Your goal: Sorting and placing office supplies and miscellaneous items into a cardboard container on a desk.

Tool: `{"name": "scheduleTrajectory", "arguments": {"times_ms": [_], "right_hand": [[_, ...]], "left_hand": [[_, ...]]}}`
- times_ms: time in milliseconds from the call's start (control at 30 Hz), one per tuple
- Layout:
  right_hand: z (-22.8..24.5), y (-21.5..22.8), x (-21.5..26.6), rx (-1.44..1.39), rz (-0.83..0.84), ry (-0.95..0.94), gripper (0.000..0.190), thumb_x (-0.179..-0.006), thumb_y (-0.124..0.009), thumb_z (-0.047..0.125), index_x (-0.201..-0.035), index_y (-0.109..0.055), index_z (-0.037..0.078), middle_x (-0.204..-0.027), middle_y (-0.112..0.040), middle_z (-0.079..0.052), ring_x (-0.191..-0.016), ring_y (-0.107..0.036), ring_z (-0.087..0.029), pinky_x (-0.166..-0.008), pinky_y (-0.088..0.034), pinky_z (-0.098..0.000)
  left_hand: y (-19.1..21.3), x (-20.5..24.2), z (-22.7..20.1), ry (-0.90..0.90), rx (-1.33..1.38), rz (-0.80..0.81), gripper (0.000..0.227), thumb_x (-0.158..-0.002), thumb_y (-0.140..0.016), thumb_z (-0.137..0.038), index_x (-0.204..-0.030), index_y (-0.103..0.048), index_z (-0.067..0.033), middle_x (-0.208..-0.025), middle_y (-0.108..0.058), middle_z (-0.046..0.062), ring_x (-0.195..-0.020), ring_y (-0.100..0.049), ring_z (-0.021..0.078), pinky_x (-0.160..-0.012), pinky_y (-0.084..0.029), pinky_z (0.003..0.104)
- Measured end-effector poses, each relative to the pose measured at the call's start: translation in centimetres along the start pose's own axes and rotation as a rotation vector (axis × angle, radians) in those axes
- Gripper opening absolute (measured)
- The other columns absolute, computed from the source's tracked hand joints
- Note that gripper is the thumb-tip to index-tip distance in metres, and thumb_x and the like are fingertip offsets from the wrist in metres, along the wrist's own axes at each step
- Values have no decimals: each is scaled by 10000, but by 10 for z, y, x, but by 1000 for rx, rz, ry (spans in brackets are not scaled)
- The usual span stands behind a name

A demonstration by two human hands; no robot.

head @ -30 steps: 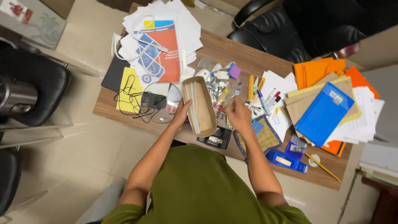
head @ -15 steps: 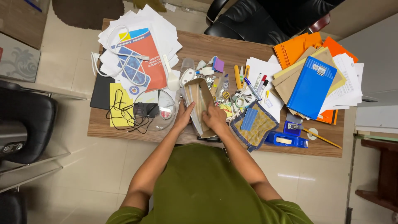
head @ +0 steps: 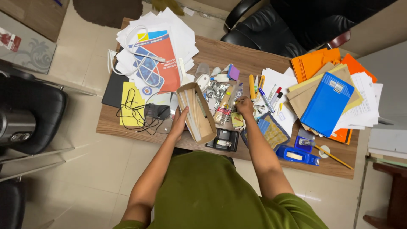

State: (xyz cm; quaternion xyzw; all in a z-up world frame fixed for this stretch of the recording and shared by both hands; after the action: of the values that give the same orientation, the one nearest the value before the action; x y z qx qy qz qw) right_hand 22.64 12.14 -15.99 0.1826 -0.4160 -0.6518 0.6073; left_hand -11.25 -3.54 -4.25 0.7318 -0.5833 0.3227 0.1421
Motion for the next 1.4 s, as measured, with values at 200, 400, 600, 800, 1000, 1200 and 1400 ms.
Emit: {"name": "scheduleTrajectory", "arguments": {"times_ms": [200, 400, 600, 800, 1000, 1200, 1400], "right_hand": [[-26, -46, -42, -2, -86, 77, 224, -769, -736, 202, -971, -760, 109, -990, -755, -201, -967, -726, -364, -885, -560, -443], [-18, -59, -58, 203, -105, 83, 312, -762, -766, 309, -989, -712, 103, -1061, -735, -197, -1054, -679, -408, -929, -525, -501], [-30, -69, -74, 228, -90, 61, 625, -736, -772, 360, -1251, -549, 83, -1131, -688, -241, -1059, -647, -447, -915, -502, -525], [0, -5, -40, 153, -192, 31, 505, -780, -751, 349, -1179, -614, 71, -1025, -720, -217, -1009, -670, -434, -899, -514, -525], [94, 99, 44, -56, -345, 310, 329, -888, -663, 243, -1172, -663, 78, -939, -721, -175, -900, -698, -382, -794, -529, -487], [204, 147, 165, -104, -28, 386, 443, -867, -625, 249, -1284, -632, 99, -894, -726, -153, -800, -732, -325, -729, -555, -437], [228, 97, 189, 94, 128, 546, 768, -788, -662, 180, -1483, -408, -26, -1011, -678, -302, -823, -671, -473, -730, -533, -525]], "left_hand": [[7, 10, 11, -100, 29, -20, 847, -916, -578, -579, -1593, -280, -167, -1477, -526, 144, -1275, -574, 246, -930, -544, 439], [17, 17, 18, -77, 68, -103, 855, -915, -574, -580, -1605, -271, -177, -1469, -537, 143, -1259, -578, 269, -923, -527, 428], [13, 18, 20, -31, 77, -126, 886, -895, -572, -592, -1615, -236, -201, -1470, -525, 144, -1232, -590, 272, -902, -534, 443], [2, 12, 5, -51, 49, -84, 906, -885, -572, -593, -1617, -211, -200, -1498, -497, 137, -1265, -573, 279, -907, -535, 467], [-11, -13, 4, -54, 13, 1, 945, -884, -595, -581, -1622, -183, -157, -1507, -486, 183, -1294, -565, 299, -942, -533, 473], [-31, -35, 3, -111, -42, 104, 1012, -901, -622, -576, -1623, -128, -67, -1550, -422, 214, -1362, -510, 314, -1018, -493, 445], [-50, -29, -19, -123, -196, 147, 1031, -896, -619, -616, -1625, -171, -41, -1573, -413, 238, -1380, -498, 331, -1039, -469, 416]]}}
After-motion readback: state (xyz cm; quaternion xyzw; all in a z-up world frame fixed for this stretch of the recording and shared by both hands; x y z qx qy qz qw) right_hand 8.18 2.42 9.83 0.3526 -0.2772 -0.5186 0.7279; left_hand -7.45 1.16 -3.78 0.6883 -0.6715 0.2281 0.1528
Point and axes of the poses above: each hand's wrist, its own x-axis away from the middle knuckle, its own y-axis out of the back of the hand, z = x × y, the point moved 4 cm from there along -x, towards the middle knuckle
